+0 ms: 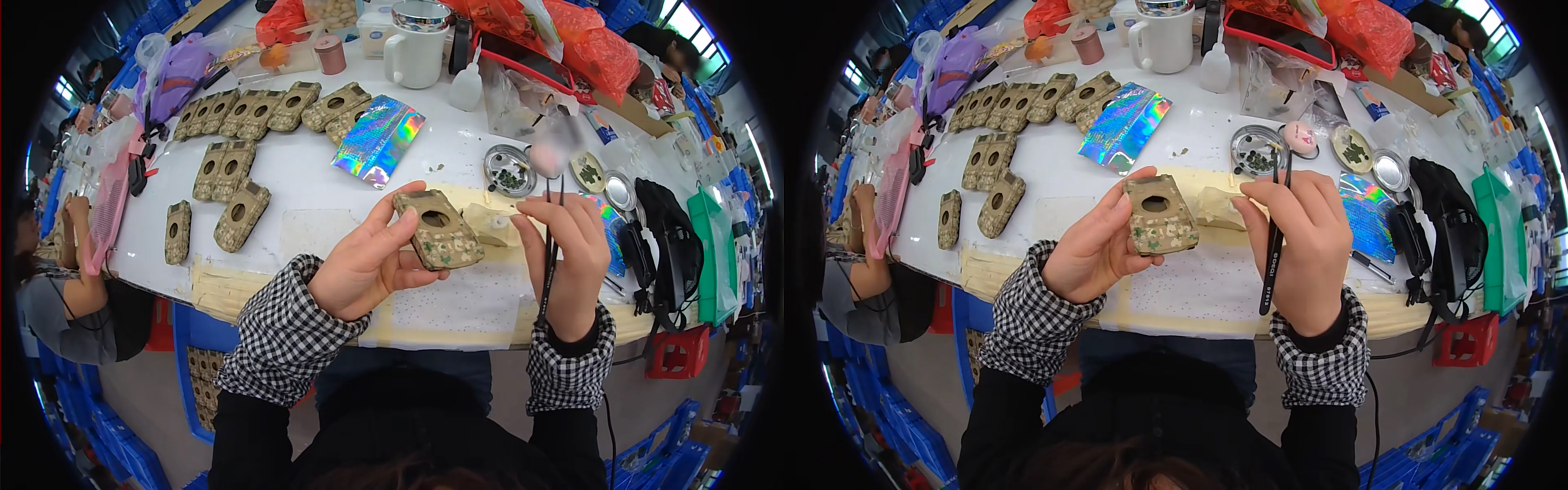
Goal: Using a fine brush and tweezers to detail and paint small model tank components on a workbench.
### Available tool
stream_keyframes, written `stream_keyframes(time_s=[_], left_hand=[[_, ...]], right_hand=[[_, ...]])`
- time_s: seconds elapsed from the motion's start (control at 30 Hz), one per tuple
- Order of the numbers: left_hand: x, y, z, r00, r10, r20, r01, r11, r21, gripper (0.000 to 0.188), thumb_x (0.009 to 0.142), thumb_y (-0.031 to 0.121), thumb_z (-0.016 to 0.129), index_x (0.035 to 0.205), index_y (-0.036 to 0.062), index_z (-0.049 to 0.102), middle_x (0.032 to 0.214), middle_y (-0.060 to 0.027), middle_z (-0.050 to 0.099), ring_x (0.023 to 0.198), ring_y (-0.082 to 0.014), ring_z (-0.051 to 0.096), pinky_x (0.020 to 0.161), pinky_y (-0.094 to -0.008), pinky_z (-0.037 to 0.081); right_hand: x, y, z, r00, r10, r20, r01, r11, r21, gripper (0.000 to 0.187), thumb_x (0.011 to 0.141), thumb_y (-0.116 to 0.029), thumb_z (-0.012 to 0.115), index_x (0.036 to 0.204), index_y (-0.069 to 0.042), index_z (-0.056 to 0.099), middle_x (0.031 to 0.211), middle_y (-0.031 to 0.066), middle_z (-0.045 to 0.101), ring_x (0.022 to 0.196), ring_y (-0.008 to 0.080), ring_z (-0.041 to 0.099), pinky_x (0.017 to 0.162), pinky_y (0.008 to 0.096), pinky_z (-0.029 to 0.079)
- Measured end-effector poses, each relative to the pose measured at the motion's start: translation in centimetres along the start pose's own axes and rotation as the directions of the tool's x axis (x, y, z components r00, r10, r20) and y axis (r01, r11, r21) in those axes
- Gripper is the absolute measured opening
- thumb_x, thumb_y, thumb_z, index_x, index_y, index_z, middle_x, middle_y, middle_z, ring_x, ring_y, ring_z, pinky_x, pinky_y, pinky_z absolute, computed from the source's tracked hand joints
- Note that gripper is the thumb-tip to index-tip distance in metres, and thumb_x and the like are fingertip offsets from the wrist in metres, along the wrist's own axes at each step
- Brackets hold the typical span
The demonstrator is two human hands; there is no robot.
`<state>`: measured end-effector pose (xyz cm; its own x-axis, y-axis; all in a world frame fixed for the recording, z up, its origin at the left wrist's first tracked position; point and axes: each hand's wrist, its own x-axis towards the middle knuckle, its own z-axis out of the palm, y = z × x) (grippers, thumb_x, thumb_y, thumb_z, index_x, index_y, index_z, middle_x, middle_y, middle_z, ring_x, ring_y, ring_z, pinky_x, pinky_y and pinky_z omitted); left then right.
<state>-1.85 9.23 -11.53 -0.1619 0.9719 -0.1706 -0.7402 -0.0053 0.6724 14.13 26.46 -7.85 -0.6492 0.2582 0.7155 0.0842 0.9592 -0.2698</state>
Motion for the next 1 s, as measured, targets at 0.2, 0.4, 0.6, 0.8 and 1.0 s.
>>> stream_keyframes(time_s=[0.2, 0.4, 0.6, 0.8, 1.0], left_hand=[[0.1, -0.2, 0.2, 1.000, -0.013, 0.017, 0.013, 1.000, 0.006, 0.050, 0.103, 0.031, 0.042, 0.145, 0.0170, 0.018, 0.134, -0.0139, 0.045, 0.103, -0.0255, 0.064, 0.083, -0.0294, 0.058], [0.0, -0.3, 0.7, 1.000, -0.014, -0.008, 0.014, 1.000, 0.003, 0.049, 0.103, 0.031, 0.041, 0.145, 0.0176, 0.019, 0.135, -0.0139, 0.045, 0.104, -0.0264, 0.065, 0.081, -0.0286, 0.058], [-0.1, -0.3, 0.6, 1.000, -0.014, -0.013, 0.015, 1.000, 0.022, 0.049, 0.103, 0.030, 0.041, 0.145, 0.0179, 0.019, 0.132, -0.0134, 0.048, 0.101, -0.0262, 0.066, 0.079, -0.0277, 0.059], [-0.1, -0.3, 0.7, 1.000, -0.014, -0.024, 0.015, 0.999, 0.033, 0.049, 0.103, 0.031, 0.041, 0.145, 0.0180, 0.018, 0.130, -0.0132, 0.050, 0.098, -0.0262, 0.067, 0.077, -0.0271, 0.059], [-0.1, -0.4, 0.6, 1.000, -0.013, -0.024, 0.014, 0.999, 0.036, 0.049, 0.103, 0.031, 0.041, 0.145, 0.0179, 0.018, 0.130, -0.0135, 0.050, 0.098, -0.0263, 0.067, 0.078, -0.0273, 0.059]], right_hand=[[-0.7, -2.2, 0.3, 0.995, 0.011, -0.098, 0.037, 0.881, 0.471, 0.019, 0.078, 0.000, 0.072, 0.095, -0.001, 0.065, 0.090, 0.0138, 0.067, 0.083, 0.0260, 0.063, 0.074, 0.0331, 0.050], [-1.3, -2.3, 2.0, 0.991, 0.126, 0.041, -0.121, 0.728, 0.675, 0.011, 0.087, -0.002, 0.065, 0.098, -0.001, 0.060, 0.094, 0.0131, 0.067, 0.089, 0.0230, 0.062, 0.078, 0.0319, 0.049], [-1.3, -2.5, 2.0, 0.989, 0.120, 0.082, -0.145, 0.739, 0.658, 0.011, 0.088, -0.002, 0.064, 0.097, -0.001, 0.060, 0.092, 0.0118, 0.066, 0.085, 0.0226, 0.062, 0.075, 0.0315, 0.049], [-1.3, -2.4, 2.2, 0.991, 0.111, 0.071, -0.130, 0.747, 0.652, 0.011, 0.086, 0.000, 0.065, 0.097, -0.001, 0.061, 0.091, 0.0119, 0.066, 0.084, 0.0227, 0.062, 0.074, 0.0306, 0.049], [-1.2, -2.5, 2.2, 0.992, 0.107, 0.074, -0.129, 0.761, 0.636, 0.011, 0.086, 0.001, 0.065, 0.096, -0.001, 0.061, 0.090, 0.0127, 0.066, 0.083, 0.0221, 0.062, 0.073, 0.0303, 0.049]])
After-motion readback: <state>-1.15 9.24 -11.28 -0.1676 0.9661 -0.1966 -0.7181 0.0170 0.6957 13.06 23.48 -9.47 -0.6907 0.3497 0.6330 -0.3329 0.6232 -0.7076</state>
